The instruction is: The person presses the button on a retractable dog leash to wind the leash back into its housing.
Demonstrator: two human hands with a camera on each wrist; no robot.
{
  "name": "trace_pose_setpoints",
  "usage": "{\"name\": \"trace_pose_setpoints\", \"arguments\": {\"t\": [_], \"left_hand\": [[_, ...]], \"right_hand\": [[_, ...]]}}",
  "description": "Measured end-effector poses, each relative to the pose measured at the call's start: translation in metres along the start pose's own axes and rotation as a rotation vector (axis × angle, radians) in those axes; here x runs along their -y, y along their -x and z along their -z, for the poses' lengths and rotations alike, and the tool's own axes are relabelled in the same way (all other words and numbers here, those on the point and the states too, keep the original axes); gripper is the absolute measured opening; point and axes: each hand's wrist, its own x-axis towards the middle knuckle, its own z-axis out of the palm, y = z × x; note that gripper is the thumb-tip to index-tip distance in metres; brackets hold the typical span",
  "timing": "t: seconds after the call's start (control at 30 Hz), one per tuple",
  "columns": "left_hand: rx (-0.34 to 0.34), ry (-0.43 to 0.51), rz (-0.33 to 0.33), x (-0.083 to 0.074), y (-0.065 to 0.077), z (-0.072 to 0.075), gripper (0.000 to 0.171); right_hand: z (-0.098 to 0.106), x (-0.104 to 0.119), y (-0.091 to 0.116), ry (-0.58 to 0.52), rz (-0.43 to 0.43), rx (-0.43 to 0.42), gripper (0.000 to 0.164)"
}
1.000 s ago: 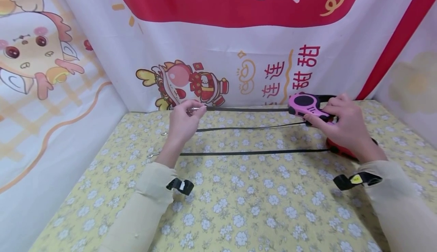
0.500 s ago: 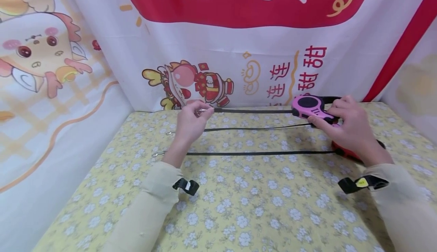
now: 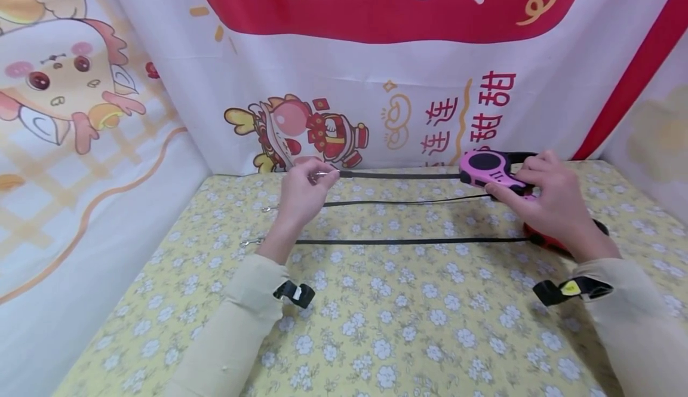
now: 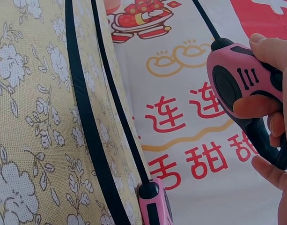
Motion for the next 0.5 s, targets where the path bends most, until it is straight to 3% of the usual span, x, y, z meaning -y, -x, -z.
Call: {"name": "trace_pose_setpoints", "arguments": {"t": [0.5], "left_hand": [[0.017, 0.001, -0.033, -0.0024, 0.0050, -0.0026, 0.018]], "right_hand": [[0.0004, 0.0025, 0.0003, 0.016, 0.001, 0.021, 0.059]]}}
